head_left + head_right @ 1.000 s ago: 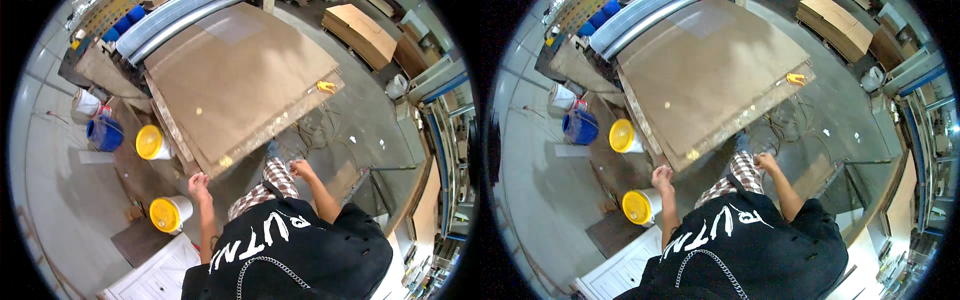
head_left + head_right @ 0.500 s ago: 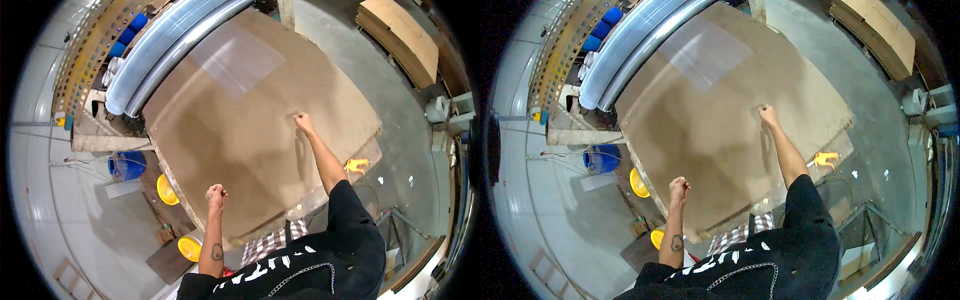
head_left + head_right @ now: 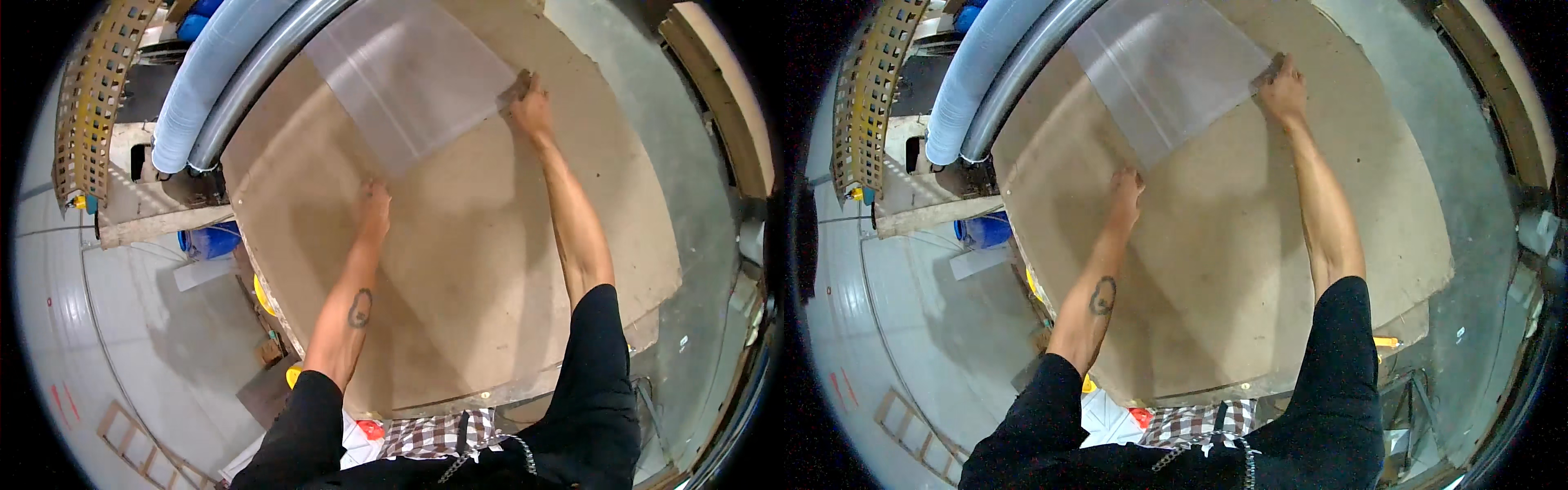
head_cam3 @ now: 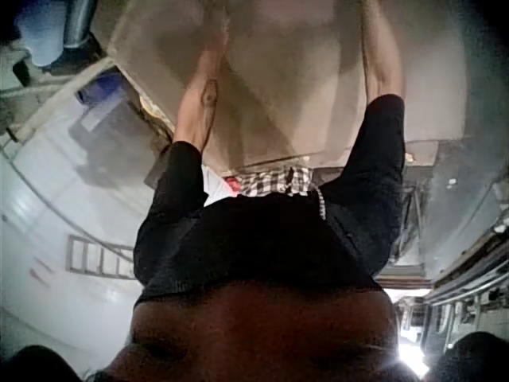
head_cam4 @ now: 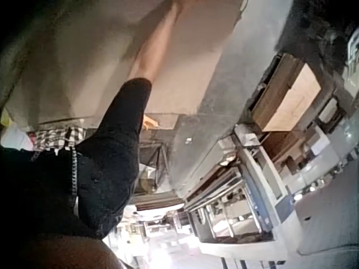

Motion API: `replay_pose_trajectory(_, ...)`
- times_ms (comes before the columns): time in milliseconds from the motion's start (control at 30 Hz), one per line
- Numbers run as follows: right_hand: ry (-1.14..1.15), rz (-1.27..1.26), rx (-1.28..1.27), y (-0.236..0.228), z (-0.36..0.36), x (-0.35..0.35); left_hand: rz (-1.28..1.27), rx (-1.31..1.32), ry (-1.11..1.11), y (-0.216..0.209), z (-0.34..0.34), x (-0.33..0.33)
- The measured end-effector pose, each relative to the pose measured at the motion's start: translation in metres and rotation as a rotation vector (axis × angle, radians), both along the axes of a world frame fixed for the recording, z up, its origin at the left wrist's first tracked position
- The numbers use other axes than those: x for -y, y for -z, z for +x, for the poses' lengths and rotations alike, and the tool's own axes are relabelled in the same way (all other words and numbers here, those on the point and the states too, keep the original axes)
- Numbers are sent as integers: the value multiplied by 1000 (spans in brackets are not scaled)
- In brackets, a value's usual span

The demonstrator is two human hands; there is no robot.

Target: The person picks up wood panels, positions them on a wooden frame, and attaches them using a pneumatic nail gun. They wipe their hands with a cloth.

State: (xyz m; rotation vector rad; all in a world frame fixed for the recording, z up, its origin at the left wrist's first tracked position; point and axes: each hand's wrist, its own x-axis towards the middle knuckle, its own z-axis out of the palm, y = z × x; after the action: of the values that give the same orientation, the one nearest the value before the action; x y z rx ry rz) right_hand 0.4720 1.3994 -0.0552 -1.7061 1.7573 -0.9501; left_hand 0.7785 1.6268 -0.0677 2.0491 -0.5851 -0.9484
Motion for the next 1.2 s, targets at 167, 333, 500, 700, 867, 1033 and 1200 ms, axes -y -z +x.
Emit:
replay_pose_trajectory(167, 73, 85, -282, -12, 24, -8, -102, -337, -302, -19, -13, 35)
replay_pose_trajectory(333, 138, 238, 402, -5, -20, -17, -112, -549, -465, -45, 0, -3)
replay_pose_trajectory(500, -56, 464, 1840, -18, -22, -118, -316, -828, -506, -117, 4, -43)
replay_pose_trajectory(700, -381, 496, 1883, -41, 78, -165, -508, -1024, -641, -150, -20, -58)
replay_pose_trajectory(867, -73, 517, 1820, -78, 88, -140, -538, -1089, -366, -191, -52, -124)
replay_pose_trajectory(1033, -209, 347, 1693, -124, 92, -136, -144, -958, -285, -163, -55, -345)
replay_pose_trajectory(1200, -217, 266, 1445, -180, 70, -212, -25, -409, -194, -157, -104, -710)
